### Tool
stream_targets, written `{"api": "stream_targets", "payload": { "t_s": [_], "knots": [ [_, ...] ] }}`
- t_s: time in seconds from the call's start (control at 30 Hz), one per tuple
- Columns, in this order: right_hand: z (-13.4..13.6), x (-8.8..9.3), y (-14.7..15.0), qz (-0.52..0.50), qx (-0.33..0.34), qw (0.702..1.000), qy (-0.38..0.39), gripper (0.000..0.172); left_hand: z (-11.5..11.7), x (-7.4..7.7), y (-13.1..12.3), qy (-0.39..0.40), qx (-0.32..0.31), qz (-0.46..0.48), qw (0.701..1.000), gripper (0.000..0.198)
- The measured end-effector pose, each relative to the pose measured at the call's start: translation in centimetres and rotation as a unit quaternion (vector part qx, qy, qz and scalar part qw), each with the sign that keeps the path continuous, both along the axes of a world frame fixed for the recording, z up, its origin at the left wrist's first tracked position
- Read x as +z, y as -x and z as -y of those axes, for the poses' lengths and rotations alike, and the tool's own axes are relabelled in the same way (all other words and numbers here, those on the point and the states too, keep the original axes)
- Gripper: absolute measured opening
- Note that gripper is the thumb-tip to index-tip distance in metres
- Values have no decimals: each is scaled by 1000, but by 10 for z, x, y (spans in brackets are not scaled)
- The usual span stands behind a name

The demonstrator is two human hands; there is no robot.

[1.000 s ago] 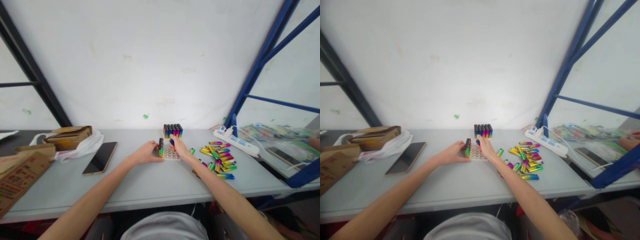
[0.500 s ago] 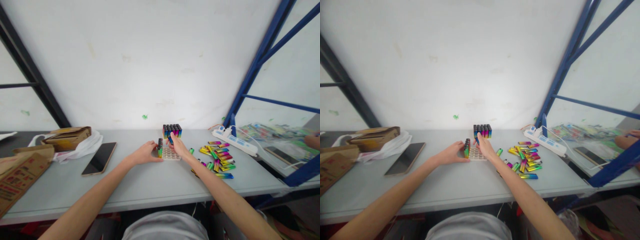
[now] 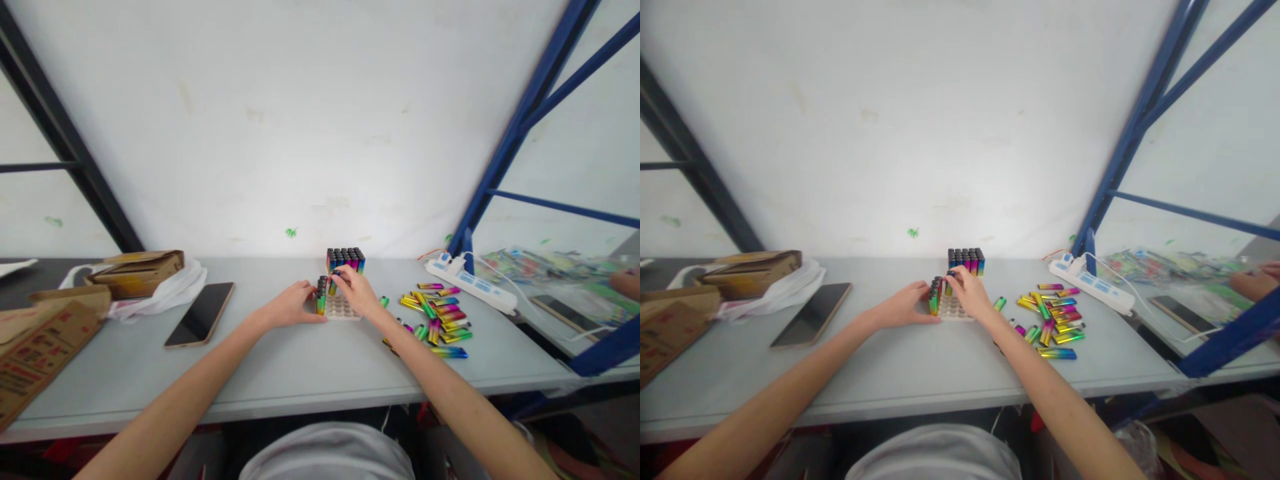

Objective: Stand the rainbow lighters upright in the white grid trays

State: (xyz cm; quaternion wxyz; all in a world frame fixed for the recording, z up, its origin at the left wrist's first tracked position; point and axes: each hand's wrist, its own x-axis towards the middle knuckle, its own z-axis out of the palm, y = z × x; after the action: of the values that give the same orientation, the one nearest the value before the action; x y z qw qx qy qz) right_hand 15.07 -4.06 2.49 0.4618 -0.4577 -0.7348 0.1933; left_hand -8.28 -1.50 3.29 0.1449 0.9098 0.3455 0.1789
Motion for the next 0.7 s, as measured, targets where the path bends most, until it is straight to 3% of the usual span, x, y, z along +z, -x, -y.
{"api": "stream_targets", "payload": {
  "t_s": [0.27, 0.47, 0.6, 0.7],
  "knots": [
    [-3, 2, -10, 124, 42, 991, -15, 19, 1, 0, -1, 17, 0, 0, 1000, 60],
    [-3, -1, -10, 167, 69, 983, 37, 37, 1, -1, 0, 8, -3, -6, 1000, 61],
    [2, 12, -23, 173, 72, 982, 39, 41, 1, 0, 0, 12, 2, -12, 1000, 63],
    [6, 30, -51, 201, 34, 977, 60, 31, 1, 1, 0, 18, 1, -12, 1000, 61]
  ]
}}
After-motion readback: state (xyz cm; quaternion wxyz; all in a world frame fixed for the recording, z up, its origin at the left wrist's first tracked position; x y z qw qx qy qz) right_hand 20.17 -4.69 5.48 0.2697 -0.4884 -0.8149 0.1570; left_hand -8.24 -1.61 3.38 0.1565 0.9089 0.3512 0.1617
